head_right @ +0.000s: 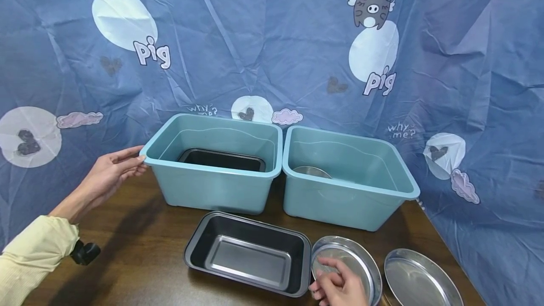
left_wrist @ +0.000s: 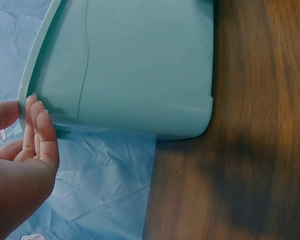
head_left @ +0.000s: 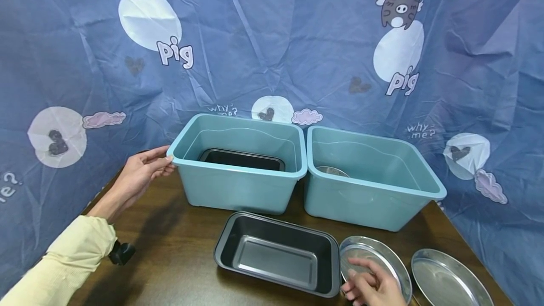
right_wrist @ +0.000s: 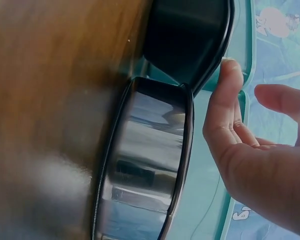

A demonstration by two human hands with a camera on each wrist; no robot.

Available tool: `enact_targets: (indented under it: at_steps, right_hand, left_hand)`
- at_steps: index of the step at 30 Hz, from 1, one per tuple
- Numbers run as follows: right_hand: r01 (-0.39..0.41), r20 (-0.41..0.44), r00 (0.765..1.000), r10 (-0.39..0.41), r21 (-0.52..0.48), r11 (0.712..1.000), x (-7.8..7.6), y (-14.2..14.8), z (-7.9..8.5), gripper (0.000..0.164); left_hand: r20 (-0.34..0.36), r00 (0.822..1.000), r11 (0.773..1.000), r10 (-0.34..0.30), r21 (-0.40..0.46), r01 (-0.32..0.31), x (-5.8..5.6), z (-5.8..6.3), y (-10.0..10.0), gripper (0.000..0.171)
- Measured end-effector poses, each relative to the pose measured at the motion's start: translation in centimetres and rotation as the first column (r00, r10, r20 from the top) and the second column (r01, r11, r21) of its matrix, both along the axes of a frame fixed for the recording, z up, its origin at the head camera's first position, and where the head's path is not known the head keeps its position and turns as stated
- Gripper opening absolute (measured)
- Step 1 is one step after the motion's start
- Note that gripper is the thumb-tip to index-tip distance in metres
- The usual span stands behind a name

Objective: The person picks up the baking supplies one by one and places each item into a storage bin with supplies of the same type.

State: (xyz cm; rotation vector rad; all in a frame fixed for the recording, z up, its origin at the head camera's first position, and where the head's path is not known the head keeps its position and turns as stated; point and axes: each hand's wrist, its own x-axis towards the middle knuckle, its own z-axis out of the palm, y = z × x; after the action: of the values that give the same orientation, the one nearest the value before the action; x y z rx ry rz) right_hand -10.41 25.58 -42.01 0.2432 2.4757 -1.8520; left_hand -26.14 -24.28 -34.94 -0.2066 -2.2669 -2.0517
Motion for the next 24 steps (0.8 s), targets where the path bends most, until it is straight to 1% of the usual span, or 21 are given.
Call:
enact_targets:
  at_steps: [5,7,10,14,17,24]
  right_hand:
    - [-0.001,0.051,0.999,0.000,0.038,0.999,0.1,-0.1,-0.3,0.042]
    - [-0.003,0.068,0.998,-0.001,0.059,0.998,0.1,-0.2,-0.3,0.042]
    - [-0.028,0.090,0.996,0.022,0.061,0.998,0.0,-0.4,-0.4,0.043]
    - [-0.068,0.118,0.991,0.065,0.023,0.997,0.0,-0.3,-0.5,0.047]
    - [-0.108,0.131,0.986,0.107,-0.001,0.994,-0.2,-0.1,-0.6,0.050]
    - [-0.221,0.110,0.967,0.229,-0.081,0.972,-0.6,0.3,-1.1,0.062]
  left_hand:
    - [-0.004,1.000,1.000,-0.002,0.023,0.002,0.0,0.0,0.0,0.063]
    - [-0.005,1.000,1.000,0.001,0.017,-0.001,0.0,0.0,0.0,0.063]
    - [0.001,1.000,1.000,0.006,0.006,-0.006,0.1,0.1,0.0,0.062]
    - [0.006,1.000,1.000,0.008,-0.018,-0.008,0.0,0.2,0.1,0.063]
    - [0.010,1.000,1.000,0.007,-0.012,-0.007,0.0,0.2,0.1,0.063]
    - [0.013,1.000,1.000,0.005,0.010,-0.006,0.1,0.2,0.0,0.064]
